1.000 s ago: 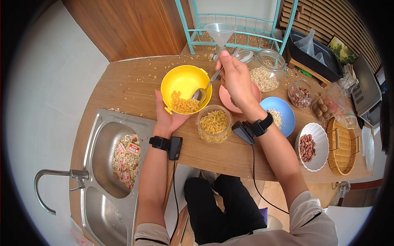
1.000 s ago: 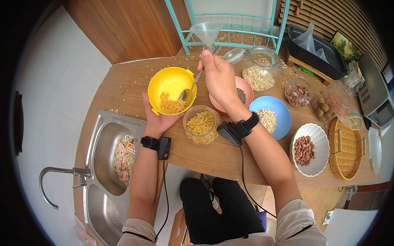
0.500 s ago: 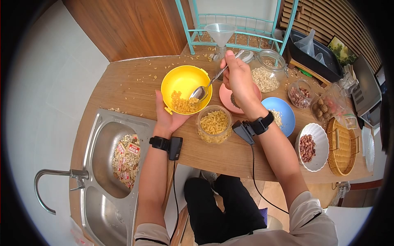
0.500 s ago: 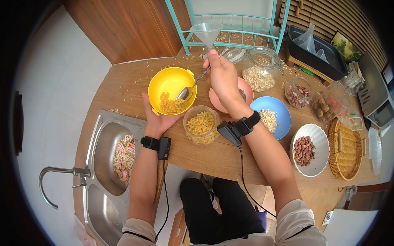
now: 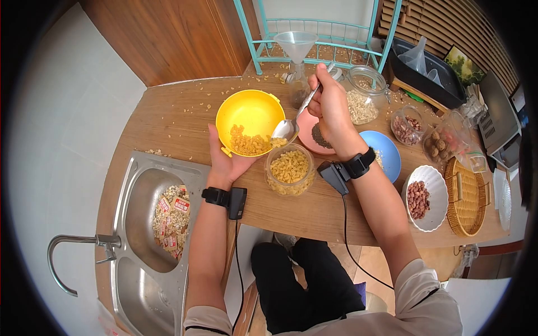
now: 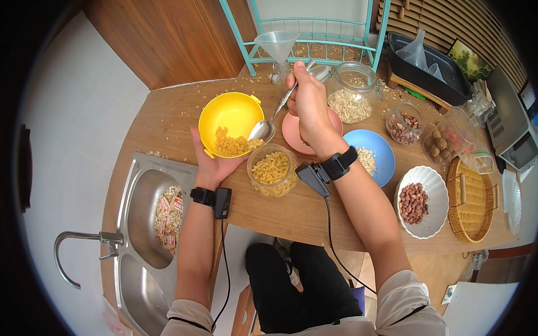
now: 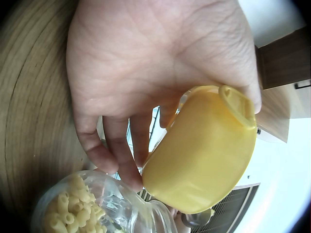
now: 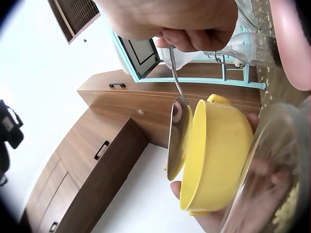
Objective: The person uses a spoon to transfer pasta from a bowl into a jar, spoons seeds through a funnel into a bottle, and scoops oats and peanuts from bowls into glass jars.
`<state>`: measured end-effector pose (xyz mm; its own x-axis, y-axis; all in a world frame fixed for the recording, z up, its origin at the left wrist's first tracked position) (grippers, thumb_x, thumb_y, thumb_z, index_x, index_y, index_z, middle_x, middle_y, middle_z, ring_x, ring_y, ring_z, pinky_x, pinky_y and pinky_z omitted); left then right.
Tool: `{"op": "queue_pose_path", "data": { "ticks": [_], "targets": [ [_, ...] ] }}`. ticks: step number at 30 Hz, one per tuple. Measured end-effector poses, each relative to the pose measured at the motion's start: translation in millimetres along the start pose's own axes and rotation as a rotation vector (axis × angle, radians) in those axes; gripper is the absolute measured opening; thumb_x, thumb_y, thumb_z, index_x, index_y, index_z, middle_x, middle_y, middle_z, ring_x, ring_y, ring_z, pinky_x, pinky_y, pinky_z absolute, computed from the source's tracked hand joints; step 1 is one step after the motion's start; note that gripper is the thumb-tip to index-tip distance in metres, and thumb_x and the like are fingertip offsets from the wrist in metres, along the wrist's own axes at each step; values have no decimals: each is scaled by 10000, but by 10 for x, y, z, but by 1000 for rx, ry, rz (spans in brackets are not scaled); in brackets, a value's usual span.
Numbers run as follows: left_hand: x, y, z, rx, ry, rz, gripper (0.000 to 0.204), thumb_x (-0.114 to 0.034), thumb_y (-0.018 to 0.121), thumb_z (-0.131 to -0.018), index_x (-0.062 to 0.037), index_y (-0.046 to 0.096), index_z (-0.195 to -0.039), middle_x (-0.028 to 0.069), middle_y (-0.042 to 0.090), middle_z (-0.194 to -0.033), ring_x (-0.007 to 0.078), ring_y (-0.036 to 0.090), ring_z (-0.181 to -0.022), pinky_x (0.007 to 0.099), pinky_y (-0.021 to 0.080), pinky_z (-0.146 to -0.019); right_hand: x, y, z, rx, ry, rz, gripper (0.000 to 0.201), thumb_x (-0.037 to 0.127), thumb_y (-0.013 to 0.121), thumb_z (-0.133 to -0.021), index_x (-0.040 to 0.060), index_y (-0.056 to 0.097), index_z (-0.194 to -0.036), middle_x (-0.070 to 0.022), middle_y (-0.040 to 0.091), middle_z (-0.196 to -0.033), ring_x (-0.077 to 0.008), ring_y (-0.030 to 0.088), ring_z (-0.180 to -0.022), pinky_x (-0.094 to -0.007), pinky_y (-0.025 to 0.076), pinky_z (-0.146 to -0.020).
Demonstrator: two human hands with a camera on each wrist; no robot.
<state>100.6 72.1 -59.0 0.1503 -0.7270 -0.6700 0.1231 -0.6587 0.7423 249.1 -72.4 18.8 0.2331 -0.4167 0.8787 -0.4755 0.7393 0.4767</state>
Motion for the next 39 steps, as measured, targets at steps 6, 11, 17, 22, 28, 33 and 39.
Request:
{"op": "queue_pose_path", "data": {
  "ticks": [6, 11, 17, 22, 28, 33, 39],
  "targets": [
    [-1, -7, -6, -16, 14, 6, 1052, -890, 404, -765, -164, 289, -1517, 151, 312, -1545, 346, 309, -1418, 592, 264, -1138, 78, 29, 61, -39, -23, 144, 464, 466, 484, -1002, 160, 432, -656, 82, 280, -547, -53, 224, -467, -243, 173, -449],
    [-8, 12, -9, -6, 22, 0, 1053, -891, 408, -761, -166, 293, -1516, 149, 320, -1539, 346, 326, -1410, 601, 269, -1134, 173, 99, 85, 12, -152, 261, 502, 446, 489, -1007, 128, 451, -620, 68, 346, -567, -50, 280, -506, -240, 212, -481],
    [-11, 7, -5, -15, 23, -26, 1055, -897, 396, -759, -164, 301, -1512, 144, 333, -1533, 347, 330, -1407, 603, 274, -1129, 311, 259, 192, 153, -353, 364, 538, 409, 491, -1020, 80, 460, -596, 51, 398, -598, -68, 336, -593, -255, 268, -559],
    [-6, -2, -10, -25, 17, 3, 1046, -896, 394, -762, -163, 317, -1505, 141, 347, -1527, 340, 336, -1402, 600, 281, -1123, 393, 238, 204, 154, -439, 320, 529, 400, 485, -1024, 82, 473, -601, 53, 405, -604, -60, 347, -586, -247, 268, -539],
    [-2, -9, -6, -13, 14, -8, 1047, -893, 390, -768, -164, 300, -1514, 145, 324, -1539, 336, 320, -1411, 589, 273, -1128, 323, 146, 140, 116, -258, 90, 496, 435, 463, -1032, 88, 550, -689, 56, 408, -602, -31, 371, -572, -215, 254, -490],
    [-11, 8, -8, -5, 19, -18, 1044, -890, 389, -772, -166, 291, -1519, 145, 307, -1548, 340, 316, -1412, 583, 278, -1129, 412, 282, 261, 74, -536, 382, 494, 422, 456, -1039, 39, 619, -774, 9, 513, -647, -89, 460, -620, -263, 391, -580],
    [-19, 25, 2, -16, 20, -27, 1043, -889, 383, -775, -167, 287, -1520, 146, 301, -1550, 344, 315, -1413, 575, 292, -1126, 360, 388, 308, 124, -542, 547, 509, 408, 465, -1036, -3, 638, -790, -63, 548, -654, -135, 491, -643, -314, 427, -625]
  ]
}}
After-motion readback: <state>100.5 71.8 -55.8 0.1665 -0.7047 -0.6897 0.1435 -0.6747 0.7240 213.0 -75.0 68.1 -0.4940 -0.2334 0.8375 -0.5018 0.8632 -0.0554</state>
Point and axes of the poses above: each hand's wrist, its own z-axis away from the middle knuckle, its own y-axis out of the palm, x = y × z, the point moved 9 cm from there along -z, towards the middle knuckle
